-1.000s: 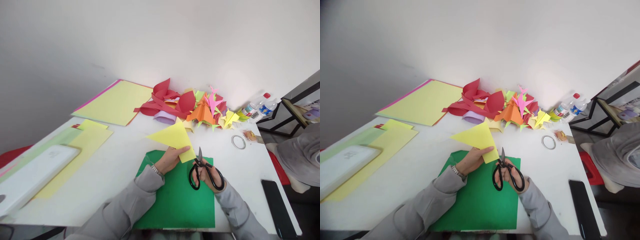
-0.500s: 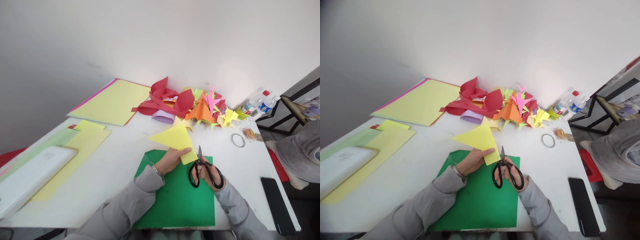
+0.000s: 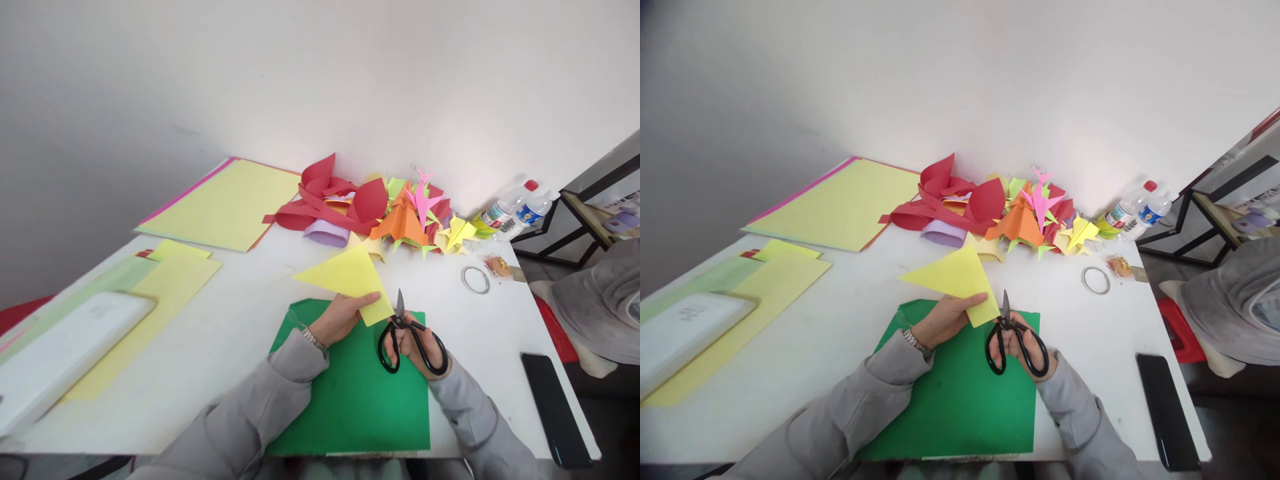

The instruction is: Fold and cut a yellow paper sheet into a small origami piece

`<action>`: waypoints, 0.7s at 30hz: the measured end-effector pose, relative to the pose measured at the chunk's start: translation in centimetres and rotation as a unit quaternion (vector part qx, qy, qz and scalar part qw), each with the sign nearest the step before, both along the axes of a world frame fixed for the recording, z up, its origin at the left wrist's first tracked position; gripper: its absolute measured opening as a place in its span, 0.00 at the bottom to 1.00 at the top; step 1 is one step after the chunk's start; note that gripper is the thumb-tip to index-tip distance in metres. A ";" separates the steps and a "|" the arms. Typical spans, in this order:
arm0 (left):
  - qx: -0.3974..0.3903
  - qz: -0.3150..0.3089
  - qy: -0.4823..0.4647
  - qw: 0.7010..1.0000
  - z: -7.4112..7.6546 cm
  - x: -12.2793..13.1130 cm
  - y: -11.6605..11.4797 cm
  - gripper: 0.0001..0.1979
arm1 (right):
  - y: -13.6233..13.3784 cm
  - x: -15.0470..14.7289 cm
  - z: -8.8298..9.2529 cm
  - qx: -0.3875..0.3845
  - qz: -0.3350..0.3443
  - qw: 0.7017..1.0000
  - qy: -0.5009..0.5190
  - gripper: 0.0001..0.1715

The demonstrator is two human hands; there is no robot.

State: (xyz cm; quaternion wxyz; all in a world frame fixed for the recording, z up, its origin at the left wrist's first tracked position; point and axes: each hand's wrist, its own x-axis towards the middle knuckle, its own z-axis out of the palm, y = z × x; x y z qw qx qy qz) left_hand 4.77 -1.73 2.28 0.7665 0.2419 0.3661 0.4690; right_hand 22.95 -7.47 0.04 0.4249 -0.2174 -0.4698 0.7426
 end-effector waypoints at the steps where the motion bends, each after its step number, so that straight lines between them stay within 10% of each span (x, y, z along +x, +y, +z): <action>1: 0.001 0.003 -0.001 1.000 -0.1 -0.1 0.1 0.26 | 0.0 0.0 0.0 0.001 0.000 1.000 -0.001 0.37; 21: 0.013 0.007 0.008 1.000 0.1 -0.5 0.3 0.27 | 0.0 0.2 -0.1 -0.005 -0.009 1.000 -0.001 0.38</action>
